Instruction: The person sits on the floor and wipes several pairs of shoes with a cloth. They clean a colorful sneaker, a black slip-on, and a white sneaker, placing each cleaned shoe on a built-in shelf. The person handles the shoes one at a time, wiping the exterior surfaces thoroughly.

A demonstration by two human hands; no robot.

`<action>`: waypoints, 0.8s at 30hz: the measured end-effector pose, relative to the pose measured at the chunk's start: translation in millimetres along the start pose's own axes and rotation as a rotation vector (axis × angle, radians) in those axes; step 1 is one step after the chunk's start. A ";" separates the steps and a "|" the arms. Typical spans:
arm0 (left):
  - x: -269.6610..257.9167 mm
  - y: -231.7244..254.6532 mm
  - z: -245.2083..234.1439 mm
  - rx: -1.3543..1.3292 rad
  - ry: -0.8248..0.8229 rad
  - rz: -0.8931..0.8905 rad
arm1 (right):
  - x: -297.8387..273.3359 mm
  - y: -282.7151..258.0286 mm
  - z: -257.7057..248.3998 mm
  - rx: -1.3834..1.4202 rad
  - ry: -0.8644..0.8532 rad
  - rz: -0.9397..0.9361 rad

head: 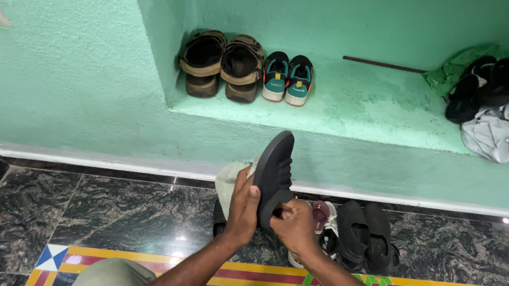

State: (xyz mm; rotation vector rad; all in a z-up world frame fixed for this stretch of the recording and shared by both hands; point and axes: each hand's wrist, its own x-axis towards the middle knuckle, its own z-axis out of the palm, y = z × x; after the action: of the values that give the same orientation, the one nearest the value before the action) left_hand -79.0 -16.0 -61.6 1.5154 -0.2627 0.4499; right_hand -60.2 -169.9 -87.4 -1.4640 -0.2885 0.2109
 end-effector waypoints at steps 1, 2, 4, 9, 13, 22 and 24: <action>1.0 -0.3 0.9 0.018 0.008 -0.007 | -0.4 3.2 0.2 0.012 0.011 -0.015; 0.5 -0.9 1.7 0.037 0.016 -0.017 | -1.5 5.6 0.0 0.025 0.023 -0.027; 1.9 -4.4 3.6 -0.019 0.075 -0.064 | 1.2 7.2 -0.7 -0.021 0.046 -0.034; 14.8 -23.9 2.4 -0.113 0.297 -0.153 | 4.1 -22.9 -15.6 -0.269 0.009 -0.074; 19.3 -40.1 -3.7 -0.129 0.268 -0.170 | 15.0 -59.1 -46.0 -0.243 -0.158 -0.058; 0.9 -16.1 19.0 -0.506 -0.156 -1.110 | 27.4 -91.4 -60.2 -0.150 -0.044 0.317; -10.6 -17.2 26.1 -0.726 -0.221 -1.160 | 29.4 -99.2 -50.5 -0.158 0.033 0.343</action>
State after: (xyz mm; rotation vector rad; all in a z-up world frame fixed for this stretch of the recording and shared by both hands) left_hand -78.0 -43.1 -80.4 0.7834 0.2818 -0.6842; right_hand -19.7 -218.1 9.0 -1.6669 -0.0253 0.4483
